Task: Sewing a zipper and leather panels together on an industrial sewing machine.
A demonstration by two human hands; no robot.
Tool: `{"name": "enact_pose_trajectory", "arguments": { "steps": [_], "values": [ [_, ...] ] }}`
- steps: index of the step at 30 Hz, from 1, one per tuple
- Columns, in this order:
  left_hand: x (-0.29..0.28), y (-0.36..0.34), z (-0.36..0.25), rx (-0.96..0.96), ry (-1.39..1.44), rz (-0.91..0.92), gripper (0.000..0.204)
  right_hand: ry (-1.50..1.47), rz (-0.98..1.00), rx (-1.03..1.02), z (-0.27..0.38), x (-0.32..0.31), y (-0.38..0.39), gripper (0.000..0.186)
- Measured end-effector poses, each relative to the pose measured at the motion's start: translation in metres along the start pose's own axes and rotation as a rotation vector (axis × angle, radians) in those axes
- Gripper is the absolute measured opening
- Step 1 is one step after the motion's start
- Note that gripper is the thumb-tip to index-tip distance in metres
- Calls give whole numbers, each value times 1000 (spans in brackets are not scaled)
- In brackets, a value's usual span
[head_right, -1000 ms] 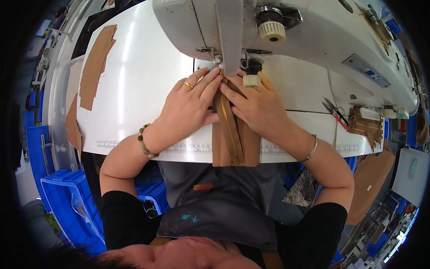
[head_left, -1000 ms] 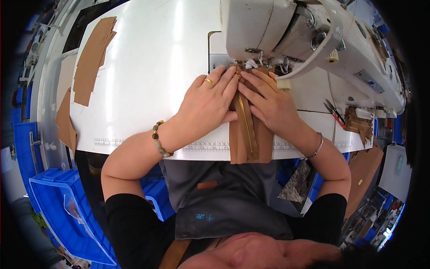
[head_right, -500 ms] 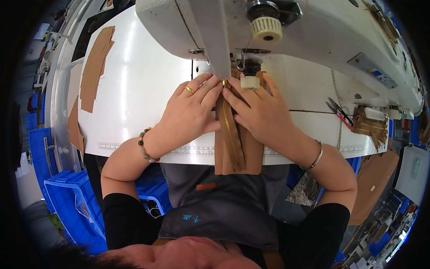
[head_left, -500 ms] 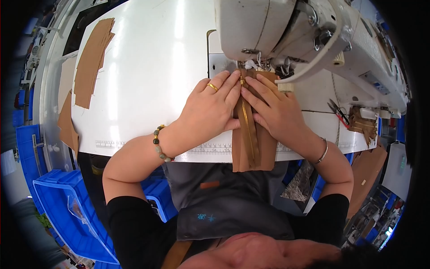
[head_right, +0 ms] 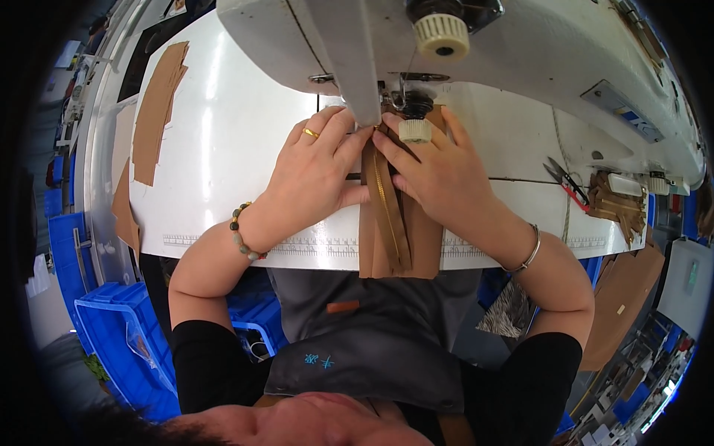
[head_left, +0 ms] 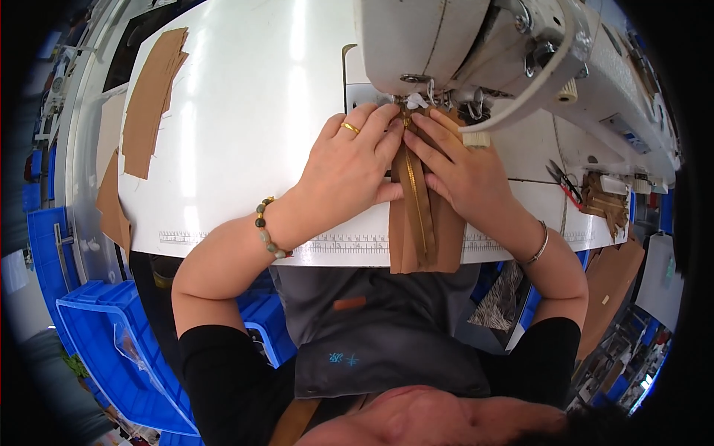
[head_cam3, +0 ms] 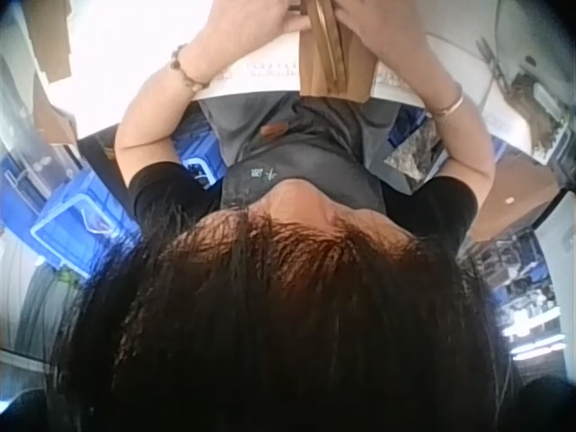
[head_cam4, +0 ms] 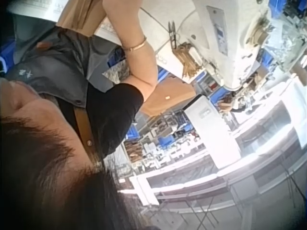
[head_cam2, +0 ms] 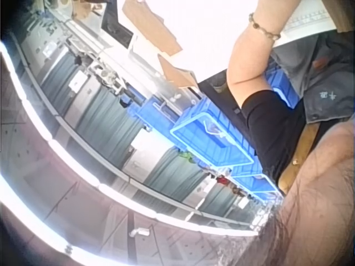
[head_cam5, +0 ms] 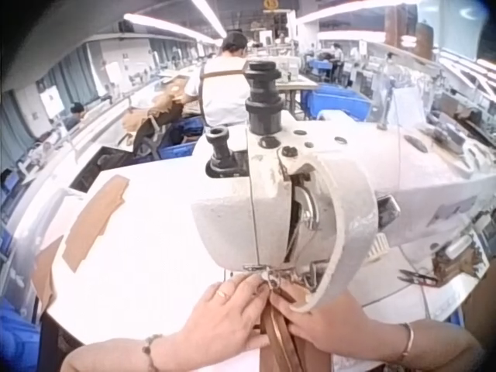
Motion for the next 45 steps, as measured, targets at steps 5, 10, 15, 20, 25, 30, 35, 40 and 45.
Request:
{"name": "enact_pose_trajectory", "arguments": {
  "steps": [5,10,15,20,25,30,35,40,45],
  "values": [
    [0,-2,1,-18,37,-36,78,4,-9,4,-2,0,-2,63],
    [-1,-3,2,-22,41,-30,79,14,-11,4,-2,-2,-3,62],
    [-3,2,-7,21,-21,-88,72,76,-64,-70,4,-5,0,58],
    [2,12,-18,156,-56,-92,60,144,-118,-168,23,-13,14,43],
    [-2,25,-17,157,64,-120,53,-286,-15,-205,61,-15,48,30],
    [-11,50,-45,126,18,-92,50,-130,-173,-288,88,3,74,28],
    [-19,71,-69,57,-10,-125,52,9,-342,-393,93,7,85,15],
    [-18,77,-74,33,6,-210,45,7,-332,-394,96,5,83,15],
    [-16,77,-74,32,31,-236,42,13,-341,-378,98,8,83,15]
  ]
}}
Point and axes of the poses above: each hand's wrist, its own y-axis away from the middle knuckle, its own x-axis out of the palm, z = x × y, the point moved 5 cm from there along -y, towards the middle knuckle, and after that the axes turned 4 degrees about -y, right-handed, at the moved point
